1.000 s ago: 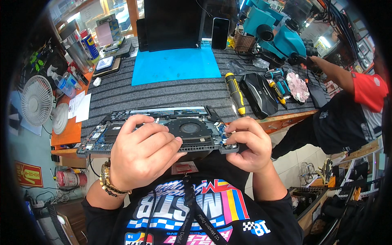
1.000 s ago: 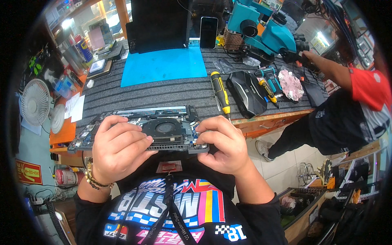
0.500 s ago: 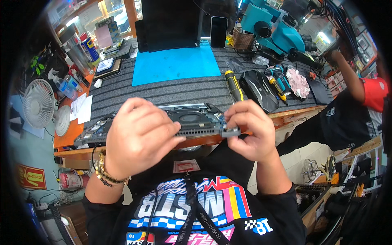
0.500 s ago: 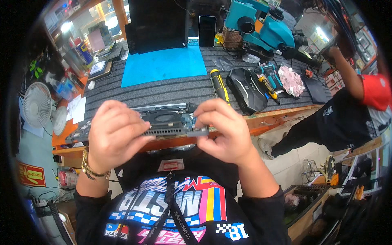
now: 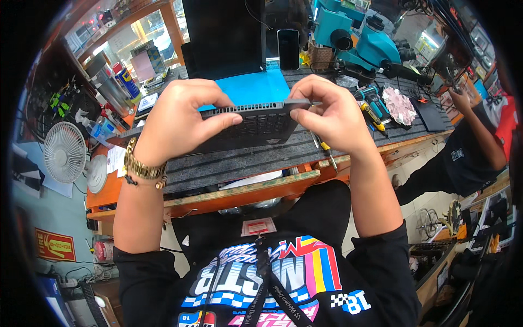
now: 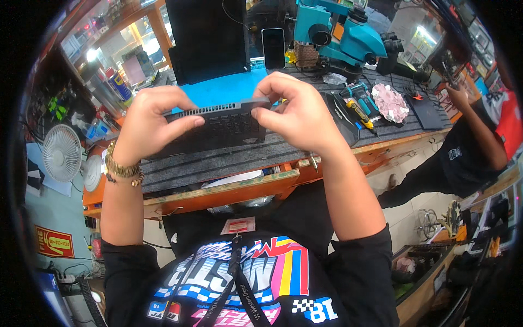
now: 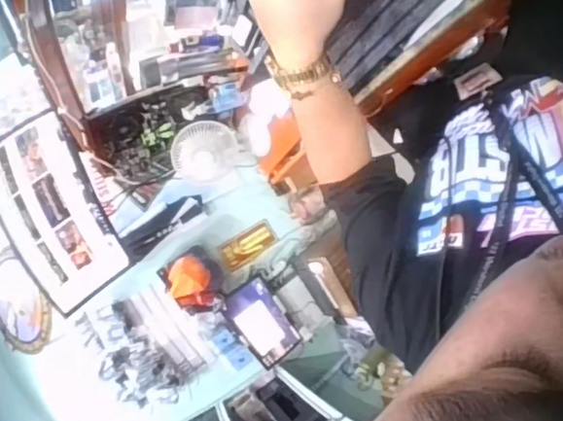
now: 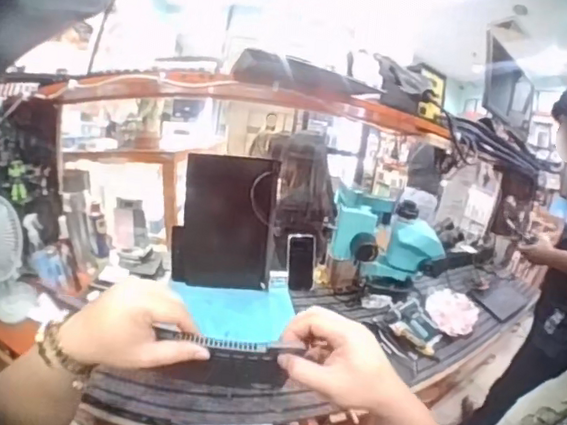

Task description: The person separates the screen assembly from a laptop base and uses a screwdriver to remove internal components from the hinge area.

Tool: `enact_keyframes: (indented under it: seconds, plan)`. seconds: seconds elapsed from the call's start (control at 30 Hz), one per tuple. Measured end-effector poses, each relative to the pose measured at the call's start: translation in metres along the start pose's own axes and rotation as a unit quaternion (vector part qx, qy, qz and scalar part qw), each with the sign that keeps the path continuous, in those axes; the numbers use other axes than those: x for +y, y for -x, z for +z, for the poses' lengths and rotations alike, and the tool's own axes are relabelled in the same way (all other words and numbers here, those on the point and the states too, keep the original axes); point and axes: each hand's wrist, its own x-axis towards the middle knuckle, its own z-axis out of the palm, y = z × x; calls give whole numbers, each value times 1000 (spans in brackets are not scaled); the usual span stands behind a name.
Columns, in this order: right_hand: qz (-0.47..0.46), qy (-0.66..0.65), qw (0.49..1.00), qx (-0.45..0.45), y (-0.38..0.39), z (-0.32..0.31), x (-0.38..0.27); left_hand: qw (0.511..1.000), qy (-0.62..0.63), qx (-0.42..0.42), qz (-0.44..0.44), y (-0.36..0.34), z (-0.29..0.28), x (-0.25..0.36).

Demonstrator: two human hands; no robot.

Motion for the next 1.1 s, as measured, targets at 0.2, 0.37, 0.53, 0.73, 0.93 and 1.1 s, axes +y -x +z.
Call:
enact_keyframes:
  seconds: [0.2,0.37,0.53,0.73,0.93,1.1]
  plan:
    - [34,-10,999,-29,-20,-6,20,998,28,-23,-45,-11,-1,-18]
    - [-26,-47,998,12,-25,-5,37,997,39,-25,-66,-17,-3,-21]
    - [26,-31,999,-13,-29,-6,25,994,42,-36,-93,-19,-2,-23]
    - [59,-12,998,-27,-33,-9,24,993,42,-39,-105,-21,-2,-24]
    - [47,-4,998,-36,-33,-10,23,991,45,-41,-118,-21,-2,-23]
    - [31,-30,998,-55,-29,-12,30,991,32,-40,-120,-17,-4,-14]
